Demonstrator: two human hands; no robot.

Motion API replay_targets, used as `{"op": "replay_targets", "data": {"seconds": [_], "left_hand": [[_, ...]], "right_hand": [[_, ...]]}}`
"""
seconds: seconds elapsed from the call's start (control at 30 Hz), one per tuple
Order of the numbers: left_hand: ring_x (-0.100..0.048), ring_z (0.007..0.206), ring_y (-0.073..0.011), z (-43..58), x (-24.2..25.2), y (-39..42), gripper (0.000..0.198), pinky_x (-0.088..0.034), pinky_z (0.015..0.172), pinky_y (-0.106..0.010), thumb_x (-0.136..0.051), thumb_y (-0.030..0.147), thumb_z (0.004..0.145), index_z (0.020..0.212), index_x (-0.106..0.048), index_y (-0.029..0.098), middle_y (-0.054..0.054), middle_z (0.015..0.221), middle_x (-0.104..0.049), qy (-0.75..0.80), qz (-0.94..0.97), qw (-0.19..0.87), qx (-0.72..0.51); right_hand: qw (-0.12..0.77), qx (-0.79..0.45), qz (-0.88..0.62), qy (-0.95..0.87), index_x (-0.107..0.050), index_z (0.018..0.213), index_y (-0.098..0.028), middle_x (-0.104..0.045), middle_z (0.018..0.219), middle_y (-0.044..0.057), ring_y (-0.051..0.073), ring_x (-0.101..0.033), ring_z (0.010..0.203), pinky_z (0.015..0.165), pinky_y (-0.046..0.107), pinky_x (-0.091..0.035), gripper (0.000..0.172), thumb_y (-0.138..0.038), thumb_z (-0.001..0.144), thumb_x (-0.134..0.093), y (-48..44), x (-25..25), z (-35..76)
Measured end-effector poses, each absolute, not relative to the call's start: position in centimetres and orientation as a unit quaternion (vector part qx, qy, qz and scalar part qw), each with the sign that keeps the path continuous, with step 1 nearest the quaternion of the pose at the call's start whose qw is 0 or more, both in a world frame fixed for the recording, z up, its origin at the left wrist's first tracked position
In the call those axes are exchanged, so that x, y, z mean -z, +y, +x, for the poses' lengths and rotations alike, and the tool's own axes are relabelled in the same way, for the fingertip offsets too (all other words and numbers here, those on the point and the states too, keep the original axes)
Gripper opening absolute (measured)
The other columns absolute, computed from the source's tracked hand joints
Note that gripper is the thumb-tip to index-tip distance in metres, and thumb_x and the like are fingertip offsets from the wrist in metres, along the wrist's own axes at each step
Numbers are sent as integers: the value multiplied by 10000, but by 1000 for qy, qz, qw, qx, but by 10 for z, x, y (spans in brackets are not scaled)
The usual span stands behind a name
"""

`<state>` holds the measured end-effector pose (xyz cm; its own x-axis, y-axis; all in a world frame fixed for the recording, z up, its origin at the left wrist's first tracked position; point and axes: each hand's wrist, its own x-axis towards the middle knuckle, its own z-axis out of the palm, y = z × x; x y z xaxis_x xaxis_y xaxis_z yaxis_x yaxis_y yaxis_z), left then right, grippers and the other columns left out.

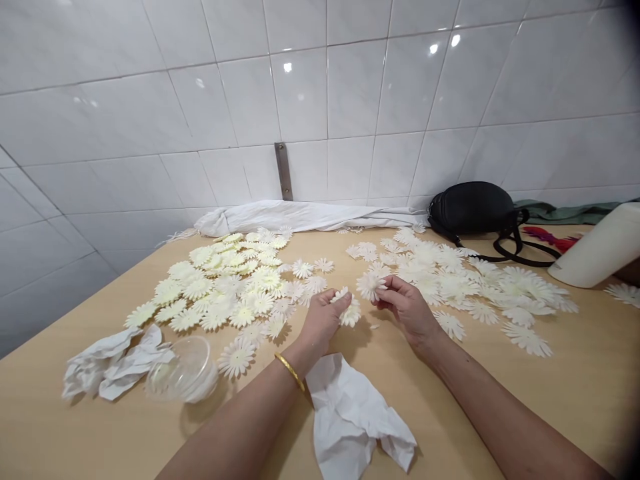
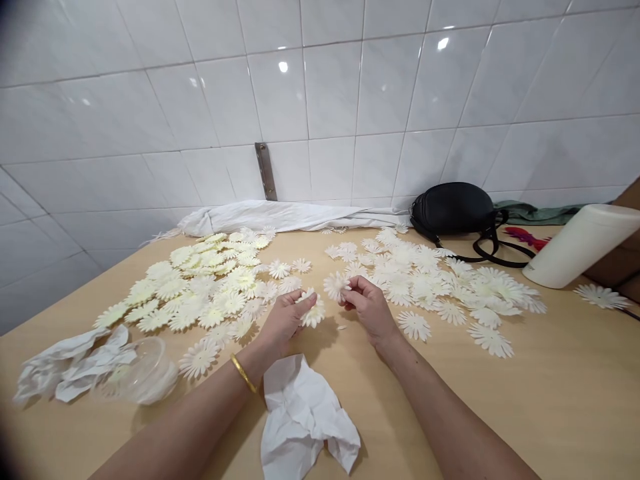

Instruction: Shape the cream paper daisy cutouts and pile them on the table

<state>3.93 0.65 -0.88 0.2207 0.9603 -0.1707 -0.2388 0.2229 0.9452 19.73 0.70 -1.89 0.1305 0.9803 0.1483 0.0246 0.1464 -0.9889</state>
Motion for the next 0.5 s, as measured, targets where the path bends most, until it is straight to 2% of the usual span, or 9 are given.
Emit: {"op": "replay_targets", "data": {"seconds": [0.07, 0.13, 0.2, 0.23, 0.3, 0.37, 0.43, 0.5], "left_hand": [[-382, 439, -47, 39, 8, 6, 348, -266, 426, -176, -681, 457, 587, 680, -540, 153, 30, 562, -481, 427, 442, 643, -457], [-385, 452, -47, 39, 8, 6, 359, -263, 431, -176, -679, 472, 585, 676, -534, 157, 35, 567, -472, 435, 452, 630, -458], [-325, 420, -38, 39, 9, 7, 375, -227, 414, -180, -682, 482, 577, 616, -494, 160, 58, 507, -390, 442, 455, 620, -462], [-281, 400, -33, 39, 11, 7, 391, -203, 401, -186, -679, 490, 575, 583, -466, 162, 69, 478, -338, 442, 458, 617, -462], [-215, 380, -28, 40, 15, 9, 421, -164, 385, -197, -674, 505, 573, 545, -430, 164, 78, 456, -276, 431, 472, 617, -460], [-207, 375, -25, 41, 18, 10, 428, -158, 378, -198, -671, 517, 572, 547, -433, 162, 77, 460, -279, 410, 484, 625, -455], [-250, 372, -30, 42, 19, 11, 439, -192, 377, -193, -645, 547, 587, 558, -440, 160, 70, 465, -307, 400, 475, 640, -452], [-323, 377, -49, 43, 19, 12, 458, -257, 385, -197, -588, 595, 616, 572, -447, 162, 56, 468, -349, 397, 438, 671, -447]], "right_hand": [[520, -295, -587, -547, -507, 731, -195, -537, 665, 16, 162, -505, 630, 608, 307, -406, 61, -220, 676, -519, 8, 21, 201], [472, -124, -654, -578, -545, 826, -181, -554, 830, 83, 231, -519, 787, 699, 373, -406, 179, -164, 653, -499, 8, 22, 203], [454, 5, -657, -602, -565, 908, -157, -523, 993, 143, 286, -476, 952, 800, 425, -374, 251, -157, 671, -483, 6, 20, 201], [461, 29, -639, -616, -568, 924, -153, -517, 1017, 151, 289, -463, 983, 820, 426, -367, 242, -181, 703, -475, 5, 19, 199], [482, -19, -590, -647, -565, 942, -163, -550, 968, 125, 250, -495, 926, 778, 377, -398, 225, -269, 773, -462, 0, 16, 193], [481, -147, -541, -674, -561, 932, -176, -579, 846, 70, 189, -523, 777, 662, 297, -420, 246, -359, 788, -482, -4, 13, 184], [460, -261, -502, -684, -564, 889, -176, -557, 712, 17, 137, -486, 624, 555, 246, -385, 262, -405, 771, -513, -8, 13, 177], [452, -317, -481, -681, -564, 806, -171, -499, 615, -19, 108, -425, 547, 516, 233, -346, 243, -406, 770, -516, -9, 14, 174]]}}
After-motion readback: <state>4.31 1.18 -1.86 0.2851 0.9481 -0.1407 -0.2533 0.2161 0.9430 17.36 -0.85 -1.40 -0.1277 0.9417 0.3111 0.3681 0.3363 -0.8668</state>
